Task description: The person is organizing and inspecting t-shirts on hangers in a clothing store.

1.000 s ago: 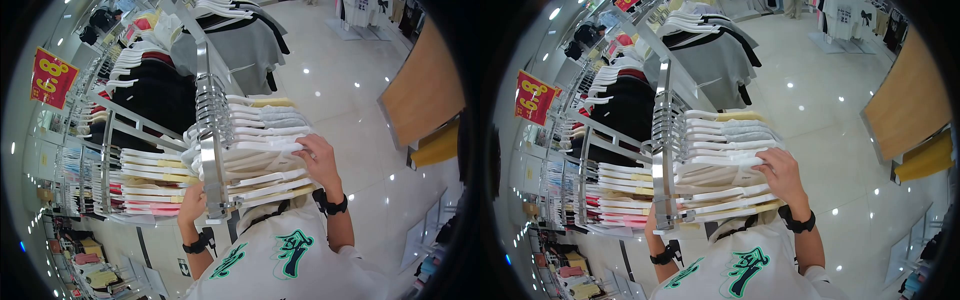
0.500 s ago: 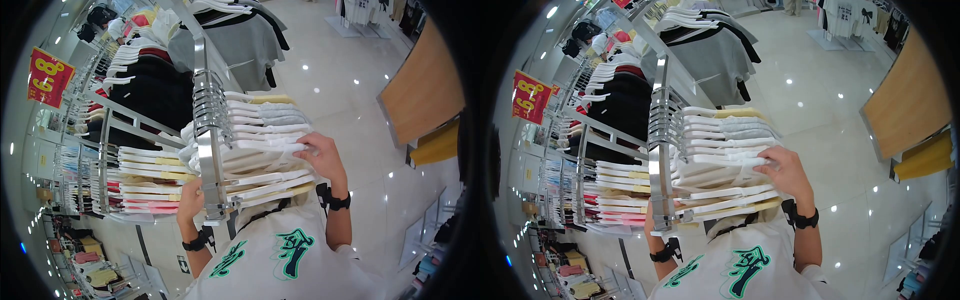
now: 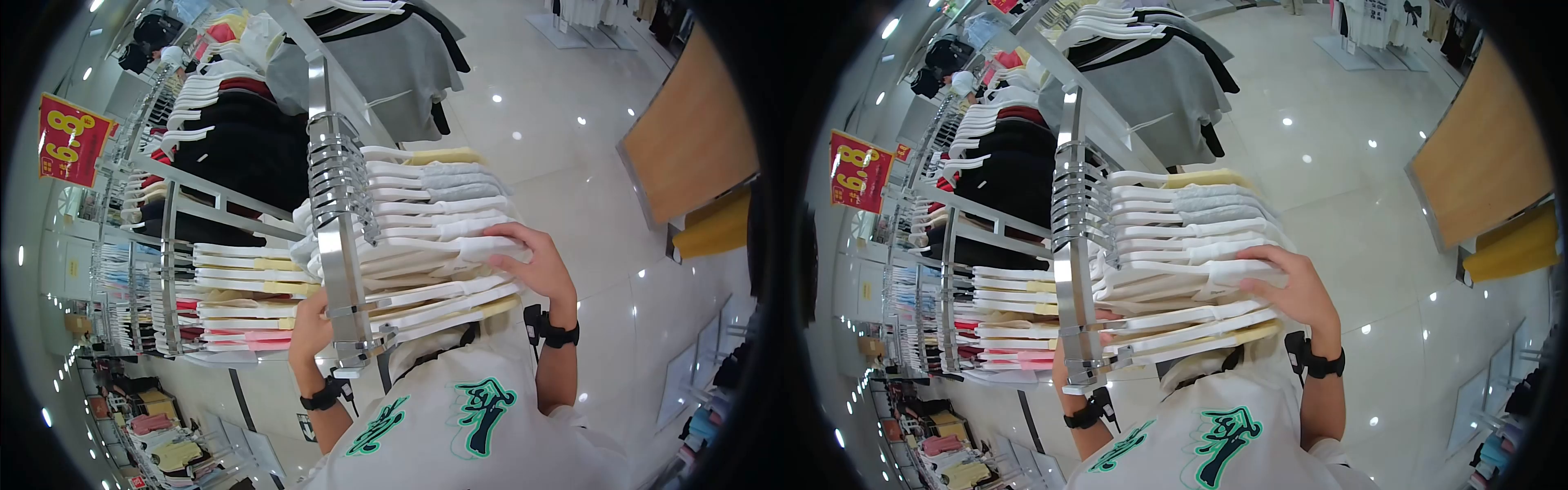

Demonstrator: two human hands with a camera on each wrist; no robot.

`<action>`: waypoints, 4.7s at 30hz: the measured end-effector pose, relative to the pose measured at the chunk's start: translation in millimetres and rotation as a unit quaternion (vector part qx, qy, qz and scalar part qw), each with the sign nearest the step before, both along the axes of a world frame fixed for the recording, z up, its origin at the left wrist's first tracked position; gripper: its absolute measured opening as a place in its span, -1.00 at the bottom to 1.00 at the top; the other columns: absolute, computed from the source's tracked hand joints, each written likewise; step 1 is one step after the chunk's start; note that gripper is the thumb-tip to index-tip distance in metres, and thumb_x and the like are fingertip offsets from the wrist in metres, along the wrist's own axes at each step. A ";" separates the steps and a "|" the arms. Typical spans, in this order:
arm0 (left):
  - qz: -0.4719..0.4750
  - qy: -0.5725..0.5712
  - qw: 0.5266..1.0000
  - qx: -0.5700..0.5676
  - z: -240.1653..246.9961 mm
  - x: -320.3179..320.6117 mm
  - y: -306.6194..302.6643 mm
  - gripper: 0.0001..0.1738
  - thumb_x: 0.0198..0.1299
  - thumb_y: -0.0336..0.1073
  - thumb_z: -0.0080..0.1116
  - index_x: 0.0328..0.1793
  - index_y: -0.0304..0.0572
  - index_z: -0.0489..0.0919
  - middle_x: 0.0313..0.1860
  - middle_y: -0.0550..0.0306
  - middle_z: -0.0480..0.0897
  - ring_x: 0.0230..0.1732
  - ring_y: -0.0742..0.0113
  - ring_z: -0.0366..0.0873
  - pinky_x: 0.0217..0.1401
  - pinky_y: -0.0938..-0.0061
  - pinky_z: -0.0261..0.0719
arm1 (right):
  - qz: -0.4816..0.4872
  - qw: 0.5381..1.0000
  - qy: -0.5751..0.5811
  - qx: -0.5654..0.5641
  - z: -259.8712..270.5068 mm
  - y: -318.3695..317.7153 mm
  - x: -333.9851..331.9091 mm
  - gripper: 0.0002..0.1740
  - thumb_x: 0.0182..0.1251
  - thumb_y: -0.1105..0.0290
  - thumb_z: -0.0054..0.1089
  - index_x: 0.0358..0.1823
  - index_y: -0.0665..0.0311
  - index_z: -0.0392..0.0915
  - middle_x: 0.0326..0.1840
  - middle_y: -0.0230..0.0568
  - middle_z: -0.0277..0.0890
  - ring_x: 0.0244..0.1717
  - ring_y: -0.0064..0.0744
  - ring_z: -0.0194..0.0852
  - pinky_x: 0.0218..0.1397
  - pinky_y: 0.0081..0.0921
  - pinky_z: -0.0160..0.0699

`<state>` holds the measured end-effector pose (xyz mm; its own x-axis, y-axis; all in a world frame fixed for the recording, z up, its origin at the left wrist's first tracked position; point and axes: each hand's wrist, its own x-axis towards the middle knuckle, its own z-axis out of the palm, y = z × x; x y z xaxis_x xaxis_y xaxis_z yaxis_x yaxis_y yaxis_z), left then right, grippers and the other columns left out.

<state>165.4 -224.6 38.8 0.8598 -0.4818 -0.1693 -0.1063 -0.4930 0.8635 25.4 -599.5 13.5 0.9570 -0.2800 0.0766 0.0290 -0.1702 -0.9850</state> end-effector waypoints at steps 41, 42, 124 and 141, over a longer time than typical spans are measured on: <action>0.031 0.028 0.992 0.117 3.5 11.9 14.8 -0.57 0.05 -0.39 0.36 0.10 -0.32 0.70 -0.16 0.03 0.79 -0.20 0.35 0.56 -0.04 0.42 0.53 | 0.110 0.990 0.035 0.077 -27.9 -18.5 -2.7 -0.60 0.26 0.58 0.41 0.15 0.38 0.70 -0.04 -0.15 0.72 0.03 -0.36 0.59 0.16 -0.47 0.54; 0.017 0.024 0.991 0.128 2.8 12.7 15.6 -0.57 0.05 -0.40 0.35 0.10 -0.32 0.70 -0.19 0.05 0.78 -0.22 0.36 0.54 -0.05 0.43 0.53 | 0.126 0.990 0.025 0.053 -27.8 -20.0 -2.4 -0.60 0.25 0.58 0.42 0.15 0.37 0.71 -0.03 -0.13 0.72 0.02 -0.34 0.60 0.15 -0.47 0.55; 0.083 -0.087 0.982 0.149 6.5 13.3 -43.8 -0.45 0.61 -0.12 -0.11 0.53 -0.34 0.41 0.53 -0.10 0.42 0.56 0.05 0.34 0.62 0.20 0.22 | 0.009 0.997 0.025 -0.069 -49.7 -33.1 22.7 0.03 0.00 0.27 0.66 0.56 0.16 0.34 0.72 0.03 0.09 0.71 -0.03 0.05 0.63 -0.16 0.19; -0.047 -0.227 0.970 0.072 6.8 -33.7 -23.5 -0.30 0.52 -0.09 -0.02 0.73 -0.03 0.19 0.76 -0.12 0.04 0.75 -0.15 -0.06 0.72 -0.03 -0.09 | 0.057 0.955 -0.047 -0.287 10.3 32.0 8.3 0.25 -0.02 -0.33 0.50 0.63 0.20 0.24 0.75 -0.02 0.04 0.76 0.13 -0.15 0.70 0.12 -0.17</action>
